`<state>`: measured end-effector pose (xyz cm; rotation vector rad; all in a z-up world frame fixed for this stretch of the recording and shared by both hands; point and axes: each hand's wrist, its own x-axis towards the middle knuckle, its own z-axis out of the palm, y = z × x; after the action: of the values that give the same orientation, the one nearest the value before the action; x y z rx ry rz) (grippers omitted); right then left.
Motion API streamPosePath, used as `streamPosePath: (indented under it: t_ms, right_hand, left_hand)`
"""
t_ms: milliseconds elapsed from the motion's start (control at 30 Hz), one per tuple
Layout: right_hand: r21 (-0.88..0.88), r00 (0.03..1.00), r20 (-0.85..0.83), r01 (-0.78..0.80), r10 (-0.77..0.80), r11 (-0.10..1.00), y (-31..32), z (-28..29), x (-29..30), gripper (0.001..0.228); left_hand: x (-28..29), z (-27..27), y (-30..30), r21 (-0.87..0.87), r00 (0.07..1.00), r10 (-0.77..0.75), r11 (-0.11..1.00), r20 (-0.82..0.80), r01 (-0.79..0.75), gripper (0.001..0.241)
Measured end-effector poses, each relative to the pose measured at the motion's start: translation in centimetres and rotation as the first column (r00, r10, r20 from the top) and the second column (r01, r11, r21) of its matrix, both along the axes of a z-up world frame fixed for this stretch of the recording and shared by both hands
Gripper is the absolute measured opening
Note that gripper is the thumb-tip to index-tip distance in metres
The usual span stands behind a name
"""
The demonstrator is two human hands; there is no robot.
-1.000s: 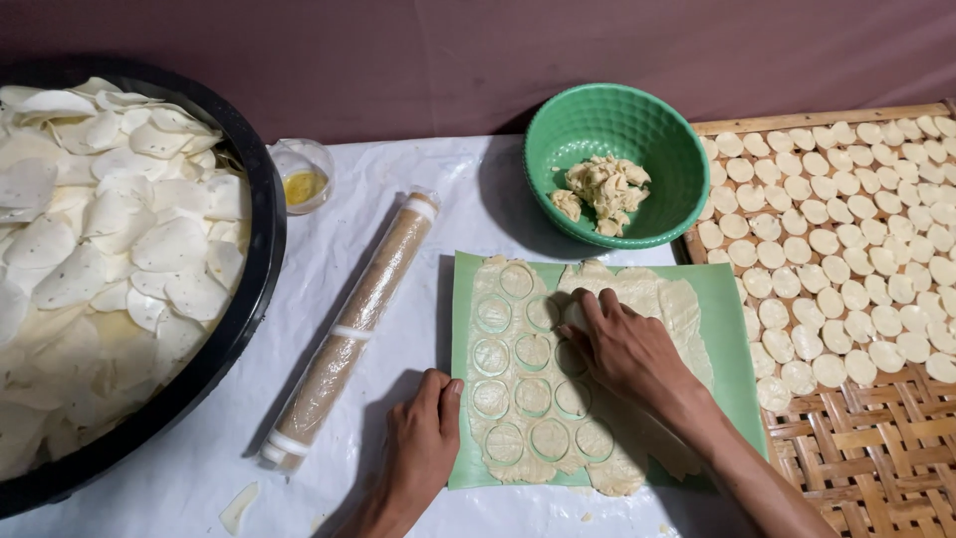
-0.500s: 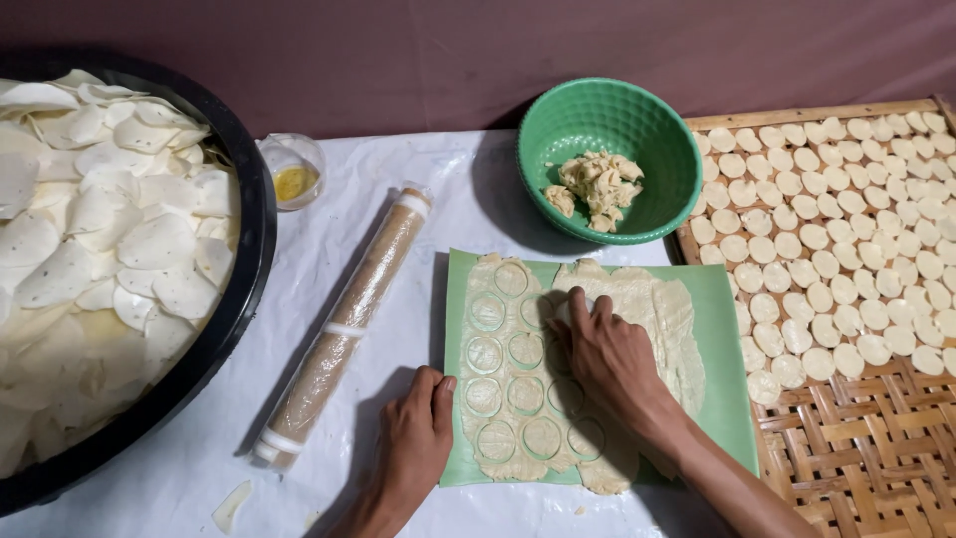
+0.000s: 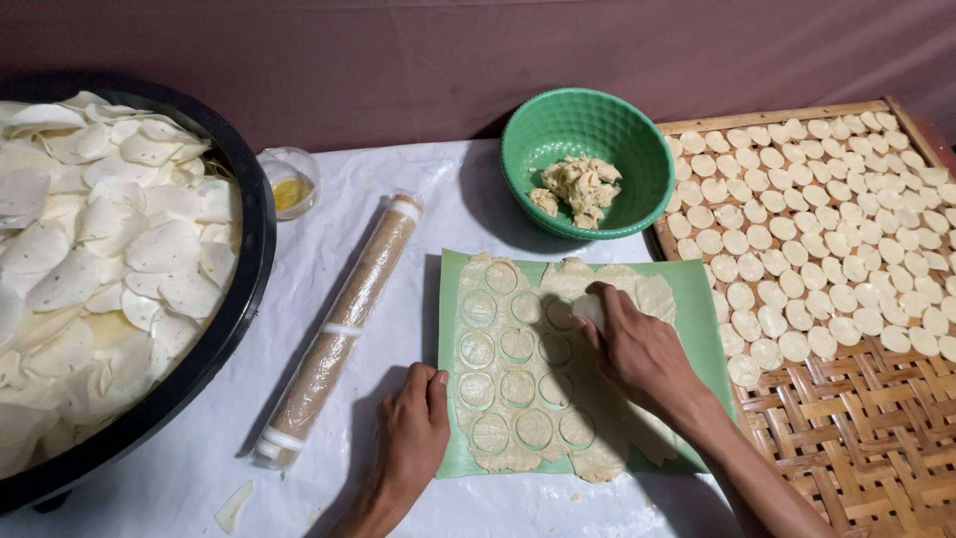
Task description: Cutting circular shapes from flattened dough using a small round cutter and placing them on a bamboo drying tray.
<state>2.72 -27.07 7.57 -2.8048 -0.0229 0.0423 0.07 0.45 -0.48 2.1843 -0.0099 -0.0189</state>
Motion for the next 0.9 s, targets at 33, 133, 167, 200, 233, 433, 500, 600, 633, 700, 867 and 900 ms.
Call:
streamPosePath:
  t_ms: [33, 133, 167, 200, 233, 433, 500, 600, 633, 700, 867, 900]
  right_hand:
    - [-0.002, 1.000, -0.008, -0.001, 0.001, 1.000, 0.0, 0.4, -1.1, 0.044]
    - [-0.072, 0.985, -0.149, 0.078, -0.088, 0.994, -0.5, 0.9, -4.1, 0.049]
    - [-0.087, 0.985, -0.168, 0.020, -0.034, 0.996, -0.8, 0.5, -5.1, 0.049]
    - [-0.100, 0.982, -0.189, -0.038, 0.019, 0.994, -1.2, 0.0, -6.1, 0.049]
    - [-0.098, 0.981, -0.196, -0.036, 0.016, 0.995, -1.4, -0.3, -6.7, 0.049]
    - [-0.148, 0.969, -0.244, -0.069, 0.031, 0.987, -2.4, -3.1, -8.4, 0.039]
    - [-0.143, 0.985, -0.136, -0.125, 0.105, 0.982, -1.9, -3.3, -8.2, 0.040]
    - [-0.221, 0.983, -0.143, -0.144, 0.114, 0.965, -2.0, -5.5, -7.9, 0.046]
    - [-0.216, 0.983, -0.146, -0.145, 0.115, 0.965, -1.3, -5.3, -7.7, 0.046]
    - [-0.359, 0.976, -0.212, -0.041, -0.038, 0.932, 0.0, -4.7, -7.7, 0.051]
    - [-0.270, 0.981, -0.038, -0.192, 0.188, 0.944, -1.8, -5.1, -7.4, 0.050]
    - [-0.226, 0.957, 0.003, -0.281, 0.289, 0.933, -2.2, -4.6, -7.3, 0.052]
  left_hand:
    - [0.1, -0.2, 0.2, -0.002, 1.000, 0.001, 1.000, -0.008, -0.001, 0.022]
    - [0.6, -0.5, 0.7, -0.029, 0.994, 0.016, 0.999, 0.104, -0.013, 0.021]
    - [0.7, -0.4, 0.8, -0.033, 0.994, 0.028, 0.999, 0.110, -0.025, 0.021]
    - [0.8, -0.2, 0.9, -0.036, 0.992, 0.040, 0.999, 0.117, -0.036, 0.021]
    - [0.8, -0.3, 0.9, -0.035, 0.993, 0.037, 0.999, 0.109, -0.033, 0.021]
    - [0.9, -0.3, 0.7, 0.014, 0.992, 0.050, 0.999, 0.120, -0.052, 0.019]
    - [0.9, -0.6, 0.8, 0.028, 0.990, 0.054, 0.998, 0.129, -0.058, 0.019]
    - [1.0, -0.6, 0.8, 0.044, 0.991, 0.055, 0.997, 0.120, -0.060, 0.020]
    - [1.0, -0.5, 0.8, 0.048, 0.992, 0.055, 0.997, 0.116, -0.061, 0.020]
    - [1.0, -0.4, 0.7, 0.058, 0.992, 0.052, 0.997, 0.116, -0.059, 0.021]
    - [1.2, -0.5, 0.7, 0.060, 0.990, 0.058, 0.996, 0.126, -0.066, 0.021]
    - [1.1, -0.5, 0.6, 0.063, 0.986, 0.045, 0.996, 0.160, -0.055, 0.021]
